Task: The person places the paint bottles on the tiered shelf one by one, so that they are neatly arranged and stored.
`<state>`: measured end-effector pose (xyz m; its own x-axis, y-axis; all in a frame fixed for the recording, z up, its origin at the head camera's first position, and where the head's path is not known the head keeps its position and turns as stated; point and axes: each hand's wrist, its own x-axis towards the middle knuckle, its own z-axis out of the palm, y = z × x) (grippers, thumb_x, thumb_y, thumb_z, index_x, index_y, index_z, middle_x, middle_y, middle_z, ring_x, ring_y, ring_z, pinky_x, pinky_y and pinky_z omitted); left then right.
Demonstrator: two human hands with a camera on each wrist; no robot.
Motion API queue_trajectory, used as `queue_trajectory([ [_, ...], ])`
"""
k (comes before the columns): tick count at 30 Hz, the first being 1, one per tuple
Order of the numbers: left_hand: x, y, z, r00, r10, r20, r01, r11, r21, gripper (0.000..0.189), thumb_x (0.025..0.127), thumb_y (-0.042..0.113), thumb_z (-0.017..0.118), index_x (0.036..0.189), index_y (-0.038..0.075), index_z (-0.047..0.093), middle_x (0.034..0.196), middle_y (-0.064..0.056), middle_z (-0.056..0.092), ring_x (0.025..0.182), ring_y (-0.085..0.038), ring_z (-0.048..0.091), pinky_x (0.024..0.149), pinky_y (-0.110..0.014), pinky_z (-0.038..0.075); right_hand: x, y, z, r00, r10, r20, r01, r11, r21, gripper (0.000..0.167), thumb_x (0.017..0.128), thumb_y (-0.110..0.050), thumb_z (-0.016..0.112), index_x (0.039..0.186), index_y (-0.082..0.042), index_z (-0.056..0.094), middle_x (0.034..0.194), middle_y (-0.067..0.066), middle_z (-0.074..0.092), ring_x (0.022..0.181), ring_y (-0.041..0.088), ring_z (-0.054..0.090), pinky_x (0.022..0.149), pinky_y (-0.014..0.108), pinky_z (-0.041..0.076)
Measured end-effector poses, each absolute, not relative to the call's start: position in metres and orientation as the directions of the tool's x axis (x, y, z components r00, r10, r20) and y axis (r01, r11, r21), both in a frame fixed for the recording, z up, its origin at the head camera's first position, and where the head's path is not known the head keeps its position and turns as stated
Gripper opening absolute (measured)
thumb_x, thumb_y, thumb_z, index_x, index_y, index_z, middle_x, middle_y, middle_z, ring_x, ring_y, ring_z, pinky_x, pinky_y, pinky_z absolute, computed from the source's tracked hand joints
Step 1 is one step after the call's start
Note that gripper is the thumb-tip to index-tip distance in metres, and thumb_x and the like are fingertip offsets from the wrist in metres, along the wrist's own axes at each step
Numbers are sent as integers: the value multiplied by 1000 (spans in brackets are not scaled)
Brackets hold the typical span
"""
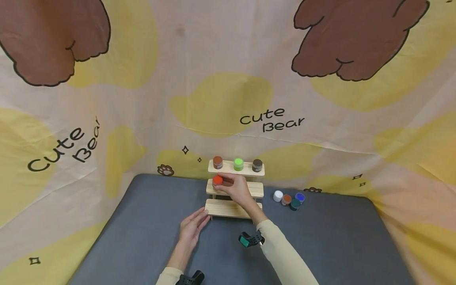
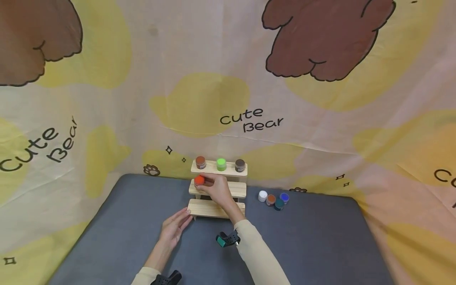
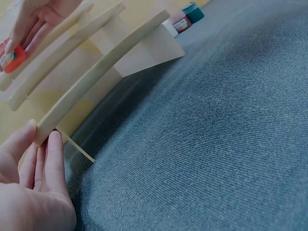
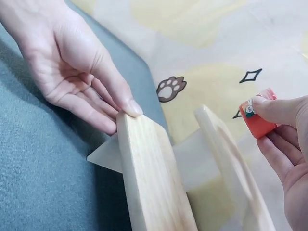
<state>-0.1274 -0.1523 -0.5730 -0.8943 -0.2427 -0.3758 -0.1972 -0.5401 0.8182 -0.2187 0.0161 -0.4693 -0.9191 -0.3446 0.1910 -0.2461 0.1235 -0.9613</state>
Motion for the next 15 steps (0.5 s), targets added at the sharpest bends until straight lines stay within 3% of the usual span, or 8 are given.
queue_trajectory([
  [9,-127,-151,-574,-889,-245,-387,-207,-539,816,53,87,1,73,131,-17,49,116,-16,66,94,-16,69,92,-32,60,-221,9,-479,-936,-323,140,-192,138,-972,47,79,3,79,124,5,64,118,21,66,109,32,65,88,25,60],
  [15,-127,-152,-575,-890,-249,-382,-206,-527,824,52,87,2,73,131,-16,50,123,-20,62,96,-17,68,92,-32,59,-207,7,-459,-924,-353,149,-210,141,-968,45,82,9,74,124,9,61,121,28,62,113,40,61,93,37,59],
])
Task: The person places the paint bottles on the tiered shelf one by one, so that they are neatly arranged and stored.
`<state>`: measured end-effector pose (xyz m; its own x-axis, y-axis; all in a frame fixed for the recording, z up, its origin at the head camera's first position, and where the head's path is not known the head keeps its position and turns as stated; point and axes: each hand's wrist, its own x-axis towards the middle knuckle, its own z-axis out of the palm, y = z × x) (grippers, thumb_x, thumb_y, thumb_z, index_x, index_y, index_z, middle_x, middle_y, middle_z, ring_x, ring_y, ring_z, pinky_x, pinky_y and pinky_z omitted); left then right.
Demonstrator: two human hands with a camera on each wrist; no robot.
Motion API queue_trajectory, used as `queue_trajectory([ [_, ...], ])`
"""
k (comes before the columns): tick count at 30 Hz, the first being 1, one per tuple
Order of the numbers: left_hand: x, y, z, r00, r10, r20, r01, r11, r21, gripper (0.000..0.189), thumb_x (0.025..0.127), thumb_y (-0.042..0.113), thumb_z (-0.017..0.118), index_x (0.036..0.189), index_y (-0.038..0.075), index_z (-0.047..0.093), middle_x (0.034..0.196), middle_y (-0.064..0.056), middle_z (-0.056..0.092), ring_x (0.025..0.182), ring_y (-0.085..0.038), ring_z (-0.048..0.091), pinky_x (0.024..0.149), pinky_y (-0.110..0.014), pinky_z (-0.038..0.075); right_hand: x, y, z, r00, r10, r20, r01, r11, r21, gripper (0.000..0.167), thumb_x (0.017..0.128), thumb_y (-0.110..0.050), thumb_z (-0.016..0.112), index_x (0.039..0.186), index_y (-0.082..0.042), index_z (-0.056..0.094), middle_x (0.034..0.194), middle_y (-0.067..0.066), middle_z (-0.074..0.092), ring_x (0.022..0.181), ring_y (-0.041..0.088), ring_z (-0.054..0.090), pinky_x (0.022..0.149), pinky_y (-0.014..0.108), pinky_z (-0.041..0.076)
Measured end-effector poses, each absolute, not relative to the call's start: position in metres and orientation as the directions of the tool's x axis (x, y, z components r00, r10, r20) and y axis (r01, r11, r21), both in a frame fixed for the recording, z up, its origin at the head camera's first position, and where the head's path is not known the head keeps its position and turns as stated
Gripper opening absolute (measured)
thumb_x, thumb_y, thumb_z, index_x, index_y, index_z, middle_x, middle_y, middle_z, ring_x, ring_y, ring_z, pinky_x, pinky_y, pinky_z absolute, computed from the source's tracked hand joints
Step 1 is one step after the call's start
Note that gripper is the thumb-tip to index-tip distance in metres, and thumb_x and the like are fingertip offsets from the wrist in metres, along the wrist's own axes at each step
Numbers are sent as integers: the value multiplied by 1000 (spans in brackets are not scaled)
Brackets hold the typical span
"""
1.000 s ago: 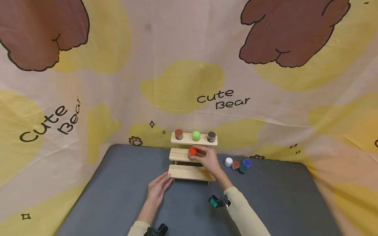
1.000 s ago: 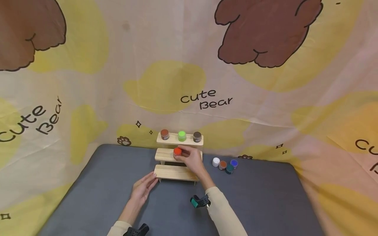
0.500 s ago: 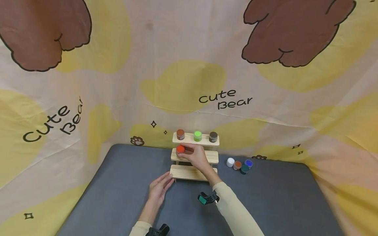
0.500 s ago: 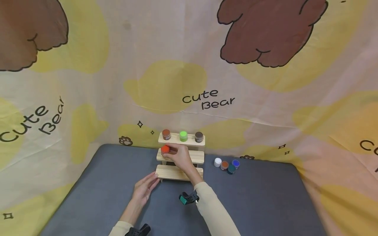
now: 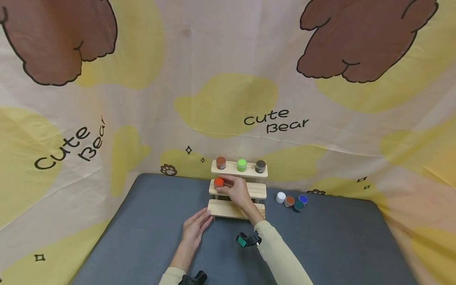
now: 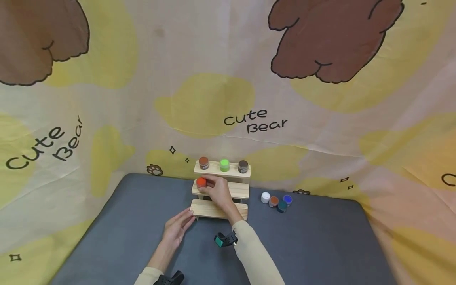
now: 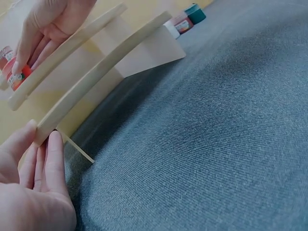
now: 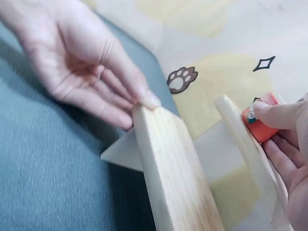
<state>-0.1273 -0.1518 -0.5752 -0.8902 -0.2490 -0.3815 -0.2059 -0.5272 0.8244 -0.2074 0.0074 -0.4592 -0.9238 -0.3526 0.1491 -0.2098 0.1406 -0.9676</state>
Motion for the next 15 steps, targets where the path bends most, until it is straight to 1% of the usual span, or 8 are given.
queue_trajectory([
  [3,-127,-152,-574,-894,-244,-376,-207,-520,829,52,88,1,72,131,-16,50,121,-21,63,96,-18,69,92,-33,59,-202,9,-450,-924,-351,151,-216,153,-964,44,82,11,72,125,10,61,121,30,62,113,41,61,94,39,58],
  [8,-127,-152,-575,-891,-251,-379,-205,-523,827,52,87,1,73,130,-16,51,119,-20,64,96,-18,69,92,-33,60,-201,8,-452,-932,-332,142,-197,138,-971,46,81,13,72,126,10,60,123,30,61,115,41,60,94,38,58],
  [12,-127,-150,-575,-889,-252,-382,-206,-524,826,52,86,1,73,130,-16,51,117,-19,65,95,-18,69,92,-33,60,-204,7,-461,-936,-315,156,-201,115,-973,47,81,12,73,126,11,59,124,29,60,115,41,59,94,38,58],
  [15,-126,-151,-574,-888,-245,-388,-213,-529,821,53,86,0,73,131,-17,50,116,-19,65,94,-18,69,92,-33,60,-208,8,-472,-945,-292,145,-184,109,-977,46,81,9,74,126,10,60,124,27,61,114,40,61,92,36,59],
])
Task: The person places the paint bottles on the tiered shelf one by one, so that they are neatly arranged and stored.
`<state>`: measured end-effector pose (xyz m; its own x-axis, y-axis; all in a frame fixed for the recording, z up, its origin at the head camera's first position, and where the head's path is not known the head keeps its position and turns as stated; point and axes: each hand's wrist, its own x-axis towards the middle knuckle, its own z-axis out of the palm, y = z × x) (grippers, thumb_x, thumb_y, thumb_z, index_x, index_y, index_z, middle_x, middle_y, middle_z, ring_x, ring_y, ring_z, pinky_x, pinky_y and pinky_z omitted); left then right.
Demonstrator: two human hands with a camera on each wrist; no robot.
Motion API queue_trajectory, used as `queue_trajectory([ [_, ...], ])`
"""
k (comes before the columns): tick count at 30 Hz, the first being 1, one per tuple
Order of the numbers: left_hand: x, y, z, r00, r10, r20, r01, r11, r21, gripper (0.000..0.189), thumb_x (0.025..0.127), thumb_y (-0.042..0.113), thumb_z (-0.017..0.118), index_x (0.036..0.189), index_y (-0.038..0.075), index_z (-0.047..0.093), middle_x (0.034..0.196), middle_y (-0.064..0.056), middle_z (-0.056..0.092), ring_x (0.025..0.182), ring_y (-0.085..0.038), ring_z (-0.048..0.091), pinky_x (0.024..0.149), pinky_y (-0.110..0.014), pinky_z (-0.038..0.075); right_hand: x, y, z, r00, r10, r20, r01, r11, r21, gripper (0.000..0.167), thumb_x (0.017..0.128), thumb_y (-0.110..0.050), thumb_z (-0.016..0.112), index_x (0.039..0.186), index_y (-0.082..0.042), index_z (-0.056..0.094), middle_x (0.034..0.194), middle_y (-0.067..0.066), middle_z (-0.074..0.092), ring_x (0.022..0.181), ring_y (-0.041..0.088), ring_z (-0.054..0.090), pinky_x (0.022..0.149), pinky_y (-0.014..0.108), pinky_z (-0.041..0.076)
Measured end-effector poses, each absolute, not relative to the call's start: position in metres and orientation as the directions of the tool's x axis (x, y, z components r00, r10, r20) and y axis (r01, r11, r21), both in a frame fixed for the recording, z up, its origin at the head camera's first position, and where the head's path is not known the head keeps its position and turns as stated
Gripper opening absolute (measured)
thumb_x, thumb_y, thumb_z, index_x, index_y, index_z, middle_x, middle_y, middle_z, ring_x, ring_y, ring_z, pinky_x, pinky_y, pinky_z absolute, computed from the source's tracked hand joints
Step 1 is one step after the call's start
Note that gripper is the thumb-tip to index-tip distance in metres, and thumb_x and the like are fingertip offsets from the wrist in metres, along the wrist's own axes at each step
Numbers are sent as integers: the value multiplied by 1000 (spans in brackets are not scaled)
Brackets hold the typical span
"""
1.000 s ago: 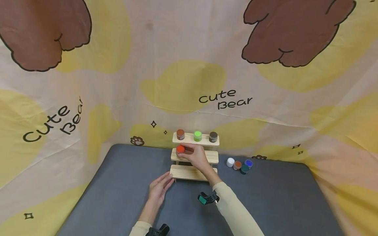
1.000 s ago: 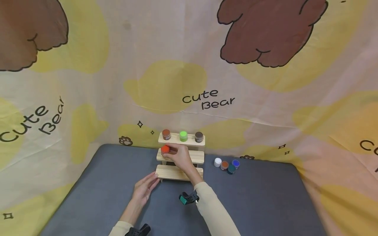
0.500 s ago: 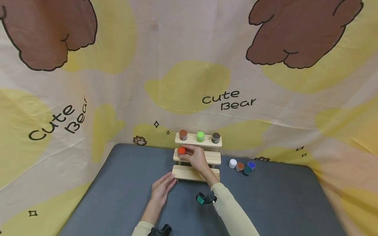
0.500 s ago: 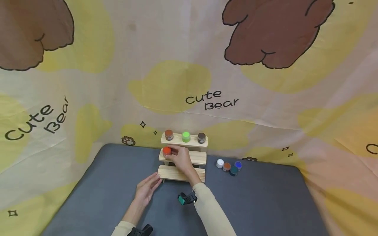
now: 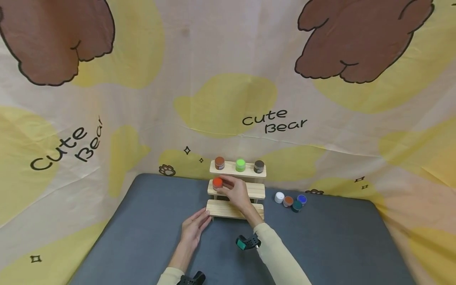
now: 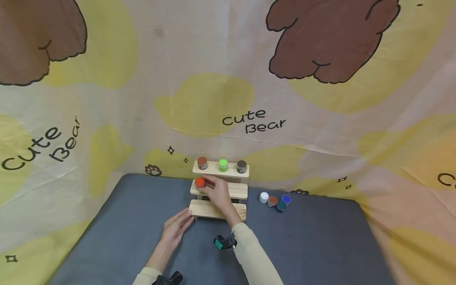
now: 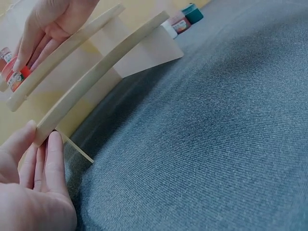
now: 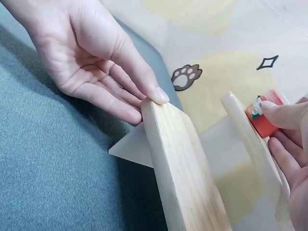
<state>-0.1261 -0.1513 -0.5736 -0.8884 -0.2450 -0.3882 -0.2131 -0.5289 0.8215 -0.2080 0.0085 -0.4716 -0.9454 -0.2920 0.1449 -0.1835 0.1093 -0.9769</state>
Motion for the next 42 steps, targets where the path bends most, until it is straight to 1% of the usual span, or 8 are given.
queue_trajectory([
  [3,-126,-154,-572,-886,-242,-396,-216,-541,813,54,86,0,73,132,-17,49,117,-18,65,93,-17,69,92,-33,59,-213,11,-478,-952,-272,141,-175,105,-979,44,82,5,75,124,7,63,122,24,64,112,36,62,92,31,59],
  [9,-126,-158,-570,-892,-246,-380,-208,-524,826,55,87,0,72,133,-17,47,122,-20,62,94,-16,69,94,-32,58,-214,24,-474,-957,-227,181,-215,136,-967,36,83,1,76,118,3,69,114,18,69,106,30,67,87,25,61],
  [13,-124,-158,-573,-888,-248,-388,-220,-513,830,56,86,1,73,133,-17,48,125,-22,60,95,-16,69,93,-32,59,-212,37,-475,-960,-220,175,-210,147,-967,35,83,1,76,117,1,69,113,16,70,108,32,66,86,24,61],
  [18,-123,-157,-576,-882,-255,-396,-224,-511,830,55,86,2,74,132,-15,49,126,-23,59,96,-16,69,93,-32,59,-210,55,-477,-959,-216,182,-213,134,-968,36,82,-2,78,118,0,69,114,17,69,110,34,64,89,26,60],
  [23,-124,-153,-575,-886,-250,-390,-219,-516,828,56,86,3,75,132,-16,49,120,-19,63,95,-16,69,94,-32,59,-210,80,-479,-956,-196,219,-250,151,-956,37,83,-5,78,118,1,69,115,19,68,109,33,65,91,30,60],
  [30,-126,-151,-576,-887,-252,-387,-217,-513,831,54,86,1,74,131,-17,49,117,-17,65,94,-15,69,93,-32,59,-208,112,-490,-962,-138,234,-253,147,-956,34,82,3,76,115,3,69,113,19,69,104,32,67,86,25,61],
  [34,-128,-152,-577,-888,-248,-386,-221,-506,834,54,87,2,73,132,-16,50,121,-19,62,95,-15,69,94,-32,59,-206,127,-493,-958,-105,267,-281,158,-947,34,83,4,75,116,5,68,113,21,69,102,31,68,85,25,61],
  [42,-129,-153,-577,-889,-248,-385,-227,-490,841,54,86,3,74,132,-15,50,123,-21,61,95,-16,69,93,-31,59,-204,163,-496,-977,-36,208,-211,163,-964,39,85,0,74,123,6,64,120,24,65,111,37,63,88,20,59],
])
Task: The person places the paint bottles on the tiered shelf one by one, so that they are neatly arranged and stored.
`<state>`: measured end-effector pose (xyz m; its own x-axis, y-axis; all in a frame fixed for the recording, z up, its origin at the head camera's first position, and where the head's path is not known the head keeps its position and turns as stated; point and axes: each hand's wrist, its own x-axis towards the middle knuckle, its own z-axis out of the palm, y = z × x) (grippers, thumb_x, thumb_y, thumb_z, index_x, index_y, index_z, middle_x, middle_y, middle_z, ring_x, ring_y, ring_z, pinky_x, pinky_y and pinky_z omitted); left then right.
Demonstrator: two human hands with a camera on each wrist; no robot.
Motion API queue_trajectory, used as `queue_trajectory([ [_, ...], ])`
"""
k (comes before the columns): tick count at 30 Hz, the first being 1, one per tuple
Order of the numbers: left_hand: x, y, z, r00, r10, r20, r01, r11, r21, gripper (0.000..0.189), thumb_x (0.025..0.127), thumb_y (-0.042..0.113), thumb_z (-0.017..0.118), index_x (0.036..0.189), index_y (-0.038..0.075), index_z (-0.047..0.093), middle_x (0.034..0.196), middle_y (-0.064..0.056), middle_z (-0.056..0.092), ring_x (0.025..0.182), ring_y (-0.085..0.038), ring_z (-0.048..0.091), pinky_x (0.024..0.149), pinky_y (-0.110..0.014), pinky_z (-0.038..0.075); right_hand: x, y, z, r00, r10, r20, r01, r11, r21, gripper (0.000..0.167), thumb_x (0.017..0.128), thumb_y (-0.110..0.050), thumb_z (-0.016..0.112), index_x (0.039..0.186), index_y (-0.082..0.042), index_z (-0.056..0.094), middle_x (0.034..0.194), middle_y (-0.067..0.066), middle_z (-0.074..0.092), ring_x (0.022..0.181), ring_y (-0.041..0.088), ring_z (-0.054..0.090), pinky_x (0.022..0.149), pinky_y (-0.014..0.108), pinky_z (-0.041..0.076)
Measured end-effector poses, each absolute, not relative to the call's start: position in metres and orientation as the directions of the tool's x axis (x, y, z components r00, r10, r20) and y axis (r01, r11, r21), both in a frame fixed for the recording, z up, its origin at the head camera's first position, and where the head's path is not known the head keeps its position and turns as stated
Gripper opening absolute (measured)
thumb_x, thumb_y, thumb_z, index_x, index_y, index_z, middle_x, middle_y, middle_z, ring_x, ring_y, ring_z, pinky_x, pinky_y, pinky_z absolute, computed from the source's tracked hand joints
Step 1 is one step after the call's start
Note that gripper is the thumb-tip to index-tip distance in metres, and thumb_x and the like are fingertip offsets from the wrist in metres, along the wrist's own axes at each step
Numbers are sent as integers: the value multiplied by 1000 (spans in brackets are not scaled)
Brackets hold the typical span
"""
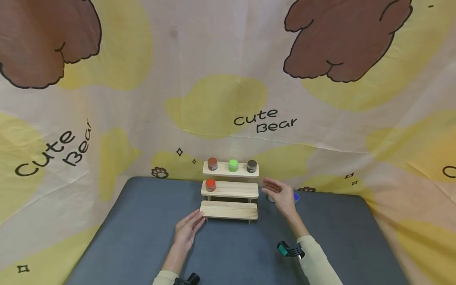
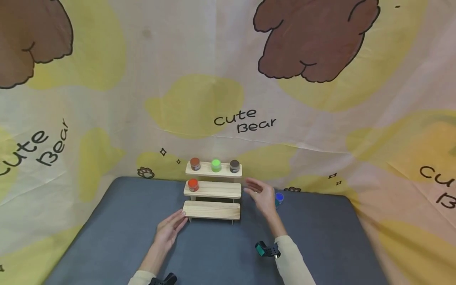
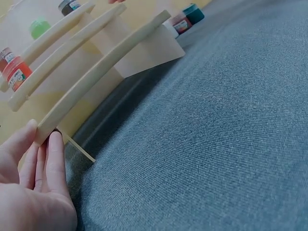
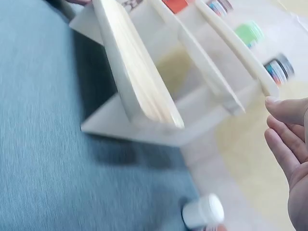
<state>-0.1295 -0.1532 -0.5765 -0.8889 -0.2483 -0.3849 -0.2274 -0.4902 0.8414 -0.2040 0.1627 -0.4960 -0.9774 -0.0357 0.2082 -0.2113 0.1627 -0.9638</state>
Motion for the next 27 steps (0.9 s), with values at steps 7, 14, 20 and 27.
queue_trajectory([
  [7,-130,-151,-576,-884,-254,-392,-233,-488,841,55,86,4,75,131,-14,51,122,-20,62,95,-15,69,93,-31,59,-200,196,-504,-983,18,181,-171,246,-954,39,86,-3,75,123,2,65,120,21,66,111,40,62,80,17,61],
  [14,-130,-152,-575,-883,-250,-397,-237,-491,838,55,86,4,75,132,-15,50,120,-19,63,95,-15,69,93,-31,59,-193,227,-517,-973,50,223,-193,346,-918,38,86,-3,74,123,1,66,119,19,67,108,40,63,82,11,57],
  [20,-130,-152,-575,-878,-248,-409,-242,-506,828,58,85,4,76,133,-15,50,122,-19,62,95,-15,69,93,-31,59,-186,246,-530,-973,98,208,-153,399,-904,39,85,-2,75,122,3,66,117,21,67,105,37,65,80,10,57],
  [27,-130,-152,-576,-883,-247,-399,-236,-503,832,54,88,3,73,133,-15,50,125,-22,60,95,-16,69,93,-31,59,-177,260,-545,-979,136,155,-78,451,-889,37,85,-2,76,120,5,66,116,22,67,103,34,67,78,9,57],
])
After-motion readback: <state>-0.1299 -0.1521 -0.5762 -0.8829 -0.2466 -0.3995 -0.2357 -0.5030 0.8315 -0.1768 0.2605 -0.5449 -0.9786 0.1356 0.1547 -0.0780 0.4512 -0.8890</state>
